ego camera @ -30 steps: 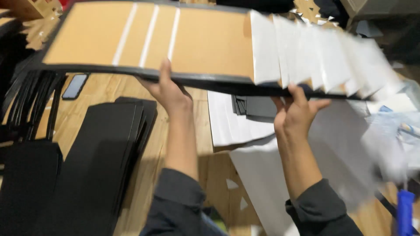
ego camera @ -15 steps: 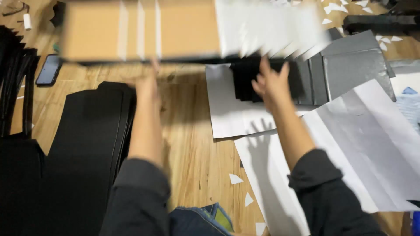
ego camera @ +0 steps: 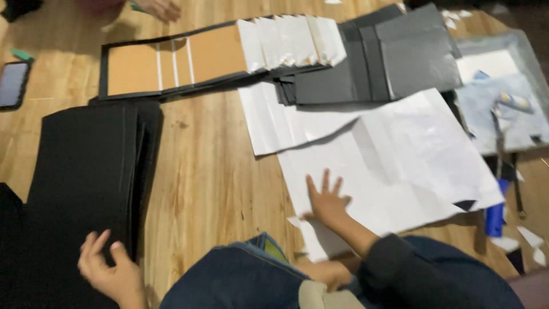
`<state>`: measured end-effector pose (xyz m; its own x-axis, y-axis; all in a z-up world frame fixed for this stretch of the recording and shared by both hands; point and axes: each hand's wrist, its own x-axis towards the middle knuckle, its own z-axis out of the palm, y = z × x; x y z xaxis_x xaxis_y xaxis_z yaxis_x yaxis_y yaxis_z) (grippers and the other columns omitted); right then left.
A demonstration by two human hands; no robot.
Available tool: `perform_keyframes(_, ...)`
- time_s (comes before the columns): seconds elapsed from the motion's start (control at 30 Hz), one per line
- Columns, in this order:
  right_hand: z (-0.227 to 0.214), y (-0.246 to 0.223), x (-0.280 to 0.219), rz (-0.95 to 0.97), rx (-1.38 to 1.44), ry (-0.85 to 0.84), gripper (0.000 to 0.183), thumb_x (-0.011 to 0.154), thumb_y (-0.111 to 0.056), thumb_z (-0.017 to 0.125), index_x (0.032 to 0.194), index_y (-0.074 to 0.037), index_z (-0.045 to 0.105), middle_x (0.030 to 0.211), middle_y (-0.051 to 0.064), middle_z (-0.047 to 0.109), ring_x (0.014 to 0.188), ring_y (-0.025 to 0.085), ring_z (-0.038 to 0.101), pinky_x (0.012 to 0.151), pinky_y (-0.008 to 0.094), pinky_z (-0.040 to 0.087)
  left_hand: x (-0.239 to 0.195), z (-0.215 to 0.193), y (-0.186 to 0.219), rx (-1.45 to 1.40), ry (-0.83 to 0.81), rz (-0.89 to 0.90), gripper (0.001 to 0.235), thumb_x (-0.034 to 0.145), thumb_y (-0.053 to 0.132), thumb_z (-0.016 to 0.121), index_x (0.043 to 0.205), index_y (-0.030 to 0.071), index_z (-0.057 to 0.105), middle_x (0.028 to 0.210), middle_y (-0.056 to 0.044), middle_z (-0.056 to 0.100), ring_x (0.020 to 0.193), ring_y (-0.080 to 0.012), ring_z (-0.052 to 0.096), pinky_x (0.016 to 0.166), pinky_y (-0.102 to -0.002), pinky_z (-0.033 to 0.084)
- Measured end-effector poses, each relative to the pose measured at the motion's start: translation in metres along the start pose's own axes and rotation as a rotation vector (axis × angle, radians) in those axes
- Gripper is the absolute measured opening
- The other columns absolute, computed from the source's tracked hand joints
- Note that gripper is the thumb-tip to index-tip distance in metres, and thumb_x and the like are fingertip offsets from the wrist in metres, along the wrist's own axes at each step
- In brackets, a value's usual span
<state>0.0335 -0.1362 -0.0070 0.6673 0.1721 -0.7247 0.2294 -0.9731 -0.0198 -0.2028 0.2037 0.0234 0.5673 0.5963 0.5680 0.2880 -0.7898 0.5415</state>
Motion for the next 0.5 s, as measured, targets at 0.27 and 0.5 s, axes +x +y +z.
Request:
perform_keyframes(0.27, 0.042, -0.046, 0.020, -0.212, 0.000, 0.456, 0.075, 0.087, -0.059, 0.047, 0.146, -0.026, 0.016, 0.154, 0.006, 0.008, 0.138, 0.041, 0.009, 0.093, 0.076, 0.021, -0.039, 0.009, -0.006, 0.140, 0.011, -0.246, 0.034, 0.085, 0.002, 0.060, 0.119, 0.002, 0.061, 0.143, -0.030, 0.034, 0.134, -0.0434, 0.017, 0.106, -0.056, 0.016)
perform_keyframes(0.5, 0.038, -0.009, -0.037, -0.156, 0.205, 0.444, 0.088, 0.079, -0.062, 0.057, 0.147, -0.025, 0.015, 0.155, 0.009, -0.001, 0.140, 0.039, -0.001, 0.099, 0.072, 0.010, -0.055, 0.012, -0.029, 0.249, 0.073, -0.141, 0.043, 0.083, -0.005, 0.074, 0.124, -0.009, 0.063, 0.152, -0.035, 0.023, 0.140, -0.0441, 0.007, 0.112, -0.061, 0.010)
